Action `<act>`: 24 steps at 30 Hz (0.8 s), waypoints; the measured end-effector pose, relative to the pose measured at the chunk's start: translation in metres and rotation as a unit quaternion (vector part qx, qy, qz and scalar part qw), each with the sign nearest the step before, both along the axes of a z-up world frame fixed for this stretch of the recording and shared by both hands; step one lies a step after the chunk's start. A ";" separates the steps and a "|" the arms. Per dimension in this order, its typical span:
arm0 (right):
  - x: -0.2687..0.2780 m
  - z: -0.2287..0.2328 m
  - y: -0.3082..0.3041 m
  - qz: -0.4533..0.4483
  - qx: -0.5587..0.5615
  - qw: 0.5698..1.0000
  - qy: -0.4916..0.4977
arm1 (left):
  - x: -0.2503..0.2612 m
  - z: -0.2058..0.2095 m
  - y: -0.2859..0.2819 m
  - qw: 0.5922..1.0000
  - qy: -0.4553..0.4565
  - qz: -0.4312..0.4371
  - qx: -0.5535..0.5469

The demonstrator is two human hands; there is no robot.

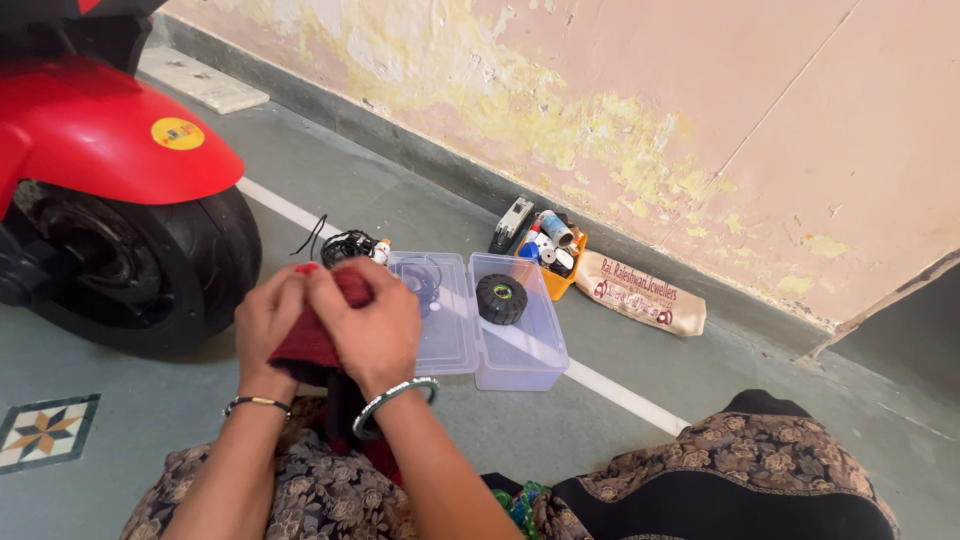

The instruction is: The person sits on the floor and wipes several small electronic items, including a black cylindrical object, a coiled cable, and a small black device, using a red cloth. The person places each item into a clear plastic container after wiping.

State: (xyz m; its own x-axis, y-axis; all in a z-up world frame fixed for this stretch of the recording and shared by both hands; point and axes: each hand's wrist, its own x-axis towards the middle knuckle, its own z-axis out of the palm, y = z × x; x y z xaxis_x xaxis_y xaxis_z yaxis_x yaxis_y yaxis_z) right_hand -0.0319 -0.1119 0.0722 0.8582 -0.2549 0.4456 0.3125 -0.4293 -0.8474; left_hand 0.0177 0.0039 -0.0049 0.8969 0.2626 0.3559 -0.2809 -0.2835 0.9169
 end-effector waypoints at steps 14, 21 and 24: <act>-0.004 0.003 0.039 -0.032 0.100 0.991 -0.085 | 0.016 -0.038 0.011 0.740 0.002 -0.224 -0.634; -0.002 -0.001 0.011 -0.034 -0.028 0.999 0.018 | 0.011 -0.020 -0.001 0.991 0.001 -0.045 -0.129; -0.004 -0.002 0.010 -0.033 -0.154 0.987 0.016 | 0.006 -0.016 0.004 0.997 -0.068 -0.030 0.006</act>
